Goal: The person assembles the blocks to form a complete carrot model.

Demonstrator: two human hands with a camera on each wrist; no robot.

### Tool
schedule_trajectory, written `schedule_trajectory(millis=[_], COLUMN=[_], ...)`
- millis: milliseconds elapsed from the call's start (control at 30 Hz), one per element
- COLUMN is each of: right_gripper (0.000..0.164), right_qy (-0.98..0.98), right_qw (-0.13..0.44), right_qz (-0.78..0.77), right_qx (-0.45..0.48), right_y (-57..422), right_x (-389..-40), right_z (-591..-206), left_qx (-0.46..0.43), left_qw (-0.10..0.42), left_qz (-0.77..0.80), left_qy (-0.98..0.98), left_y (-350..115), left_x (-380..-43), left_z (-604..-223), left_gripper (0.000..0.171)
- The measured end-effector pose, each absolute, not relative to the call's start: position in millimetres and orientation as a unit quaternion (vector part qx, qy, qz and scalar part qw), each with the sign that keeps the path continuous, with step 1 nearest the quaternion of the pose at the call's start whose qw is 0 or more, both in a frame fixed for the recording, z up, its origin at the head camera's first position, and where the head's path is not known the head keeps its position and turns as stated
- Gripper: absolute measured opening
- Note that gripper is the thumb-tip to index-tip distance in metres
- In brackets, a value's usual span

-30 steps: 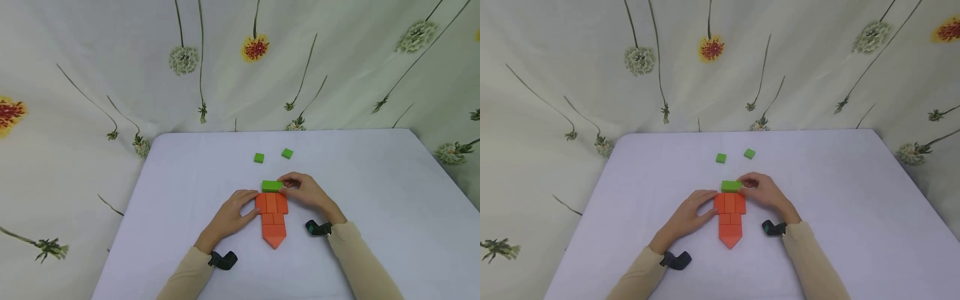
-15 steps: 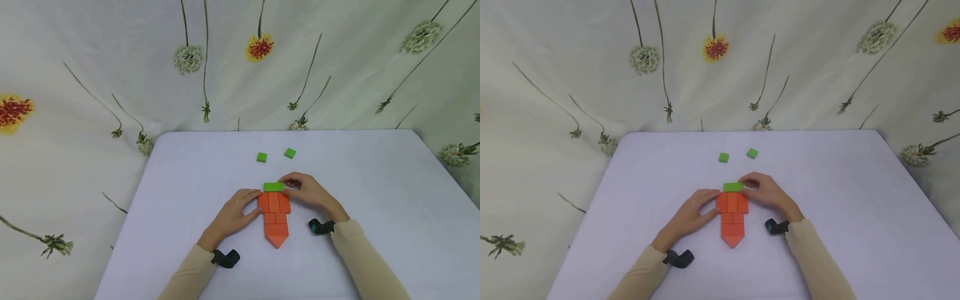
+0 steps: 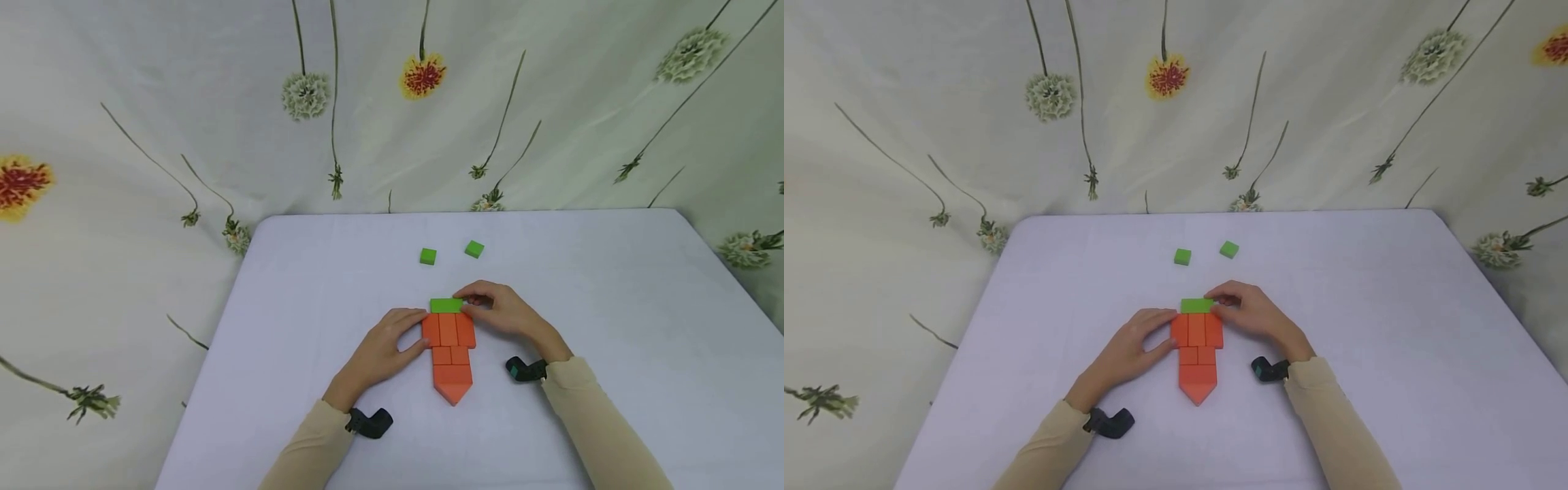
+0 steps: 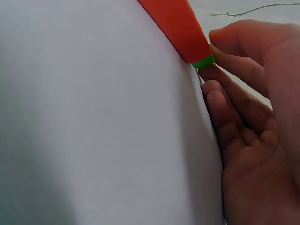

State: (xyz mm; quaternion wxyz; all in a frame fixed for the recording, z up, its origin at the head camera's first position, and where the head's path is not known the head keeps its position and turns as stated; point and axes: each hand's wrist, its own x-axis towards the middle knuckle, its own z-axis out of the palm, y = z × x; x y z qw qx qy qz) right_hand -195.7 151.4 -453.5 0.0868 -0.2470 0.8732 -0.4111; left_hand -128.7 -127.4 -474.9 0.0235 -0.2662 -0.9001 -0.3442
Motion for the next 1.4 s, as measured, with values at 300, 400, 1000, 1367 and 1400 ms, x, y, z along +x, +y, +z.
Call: schedule_trajectory(millis=[300,400,1000,1367,1400], right_gripper=[0.027,0.027,0.040,0.041,0.041], right_qy=[0.875,0.875,0.868,0.892,0.893], right_qw=[0.078,0.081,0.065,-0.029,-0.038], right_qz=[-0.409,-0.408,-0.451,-0.428,-0.425], right_qx=[-0.248,-0.250,-0.195,-0.144,-0.140], right_y=[150.7,151.1,152.2,153.2,153.7], right_x=[-198.1,-198.6,-209.7,-237.0,-239.8], right_z=[-456.3,-457.5,-450.1,-442.4,-441.8], left_qx=[-0.265,-0.265,-0.264,-0.269,-0.271], left_qw=[0.025,0.027,0.025,0.037,0.039], left_qz=[-0.345,-0.342,-0.338,-0.332,-0.333], left_qy=[-0.900,-0.901,-0.903,-0.903,-0.902], left_y=[-127.9,-128.0,-128.4,-127.5,-127.3], left_x=[-128.8,-128.5,-127.2,-130.0,-130.4], left_z=[-473.4,-473.7,-474.8,-481.2,-481.9], left_gripper=[0.053,0.053,0.053,0.052,0.052])
